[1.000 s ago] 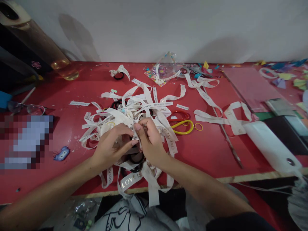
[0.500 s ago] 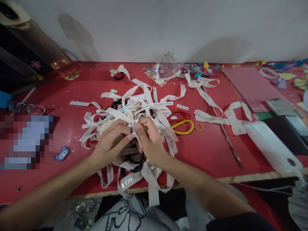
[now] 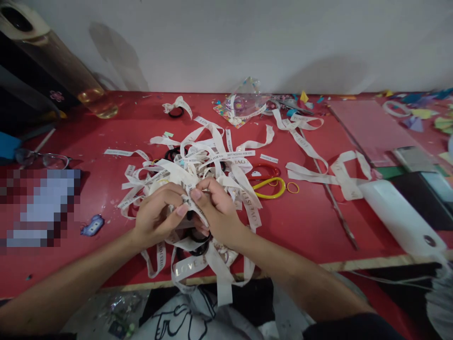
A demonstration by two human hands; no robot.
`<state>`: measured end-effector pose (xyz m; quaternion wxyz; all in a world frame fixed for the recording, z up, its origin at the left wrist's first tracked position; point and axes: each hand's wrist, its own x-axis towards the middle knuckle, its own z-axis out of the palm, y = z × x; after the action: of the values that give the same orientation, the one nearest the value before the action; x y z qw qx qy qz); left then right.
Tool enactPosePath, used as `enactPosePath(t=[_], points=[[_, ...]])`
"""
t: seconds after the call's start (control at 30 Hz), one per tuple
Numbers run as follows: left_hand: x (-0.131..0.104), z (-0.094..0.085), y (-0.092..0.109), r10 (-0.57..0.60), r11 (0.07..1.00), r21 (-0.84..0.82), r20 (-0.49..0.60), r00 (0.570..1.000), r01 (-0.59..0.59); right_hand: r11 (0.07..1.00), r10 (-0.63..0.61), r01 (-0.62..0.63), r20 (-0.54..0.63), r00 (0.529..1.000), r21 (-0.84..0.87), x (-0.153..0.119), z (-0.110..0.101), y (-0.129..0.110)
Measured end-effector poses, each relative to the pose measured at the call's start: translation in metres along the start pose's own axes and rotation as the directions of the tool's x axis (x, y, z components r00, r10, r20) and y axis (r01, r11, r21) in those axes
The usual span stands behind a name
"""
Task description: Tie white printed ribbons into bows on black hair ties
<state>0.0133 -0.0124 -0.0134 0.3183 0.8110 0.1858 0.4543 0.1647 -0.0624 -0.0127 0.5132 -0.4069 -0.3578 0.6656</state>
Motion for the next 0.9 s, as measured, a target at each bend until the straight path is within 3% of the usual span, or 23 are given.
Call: enactPosePath(t=[0.13, 0.3, 0.47, 0.73, 0.8, 0.9], points=[[0.002, 0.0, -0.002, -0.012, 0.999, 0.049, 0.026, 1.0, 0.011, 1.0, 0.029, -0.029, -0.026, 0.999, 0.007, 0.003, -0.001, -0.003], [0.003, -0.005, -0.005, -0.008, 0.985, 0.17, 0.1, 0.995, -0.009, 0.997, -0.03, 0.027, -0.051, 0.998, -0.069, 0.005, -0.006, 0.001], [0.004, -0.007, -0.007, 0.094, 0.954, 0.268, 0.164, 0.982, -0.136, 0.993, -0.066, 0.063, -0.028, 0.997, -0.102, 0.005, -0.007, 0.006], [0.008, -0.013, -0.013, 0.321, 0.856, 0.353, 0.211, 0.923, -0.378, 1.0, 0.01, -0.01, 0.016, 1.0, 0.004, 0.006, -0.003, 0.003], [0.009, -0.015, -0.015, 0.352, 0.839, 0.357, 0.219, 0.91, -0.41, 0.999, -0.001, 0.002, 0.023, 1.0, -0.051, 0.005, -0.005, 0.002], [0.012, -0.018, -0.017, 0.346, 0.826, 0.386, 0.227, 0.91, -0.411, 0.962, -0.075, 0.068, -0.017, 0.997, -0.266, 0.004, -0.01, 0.0]])
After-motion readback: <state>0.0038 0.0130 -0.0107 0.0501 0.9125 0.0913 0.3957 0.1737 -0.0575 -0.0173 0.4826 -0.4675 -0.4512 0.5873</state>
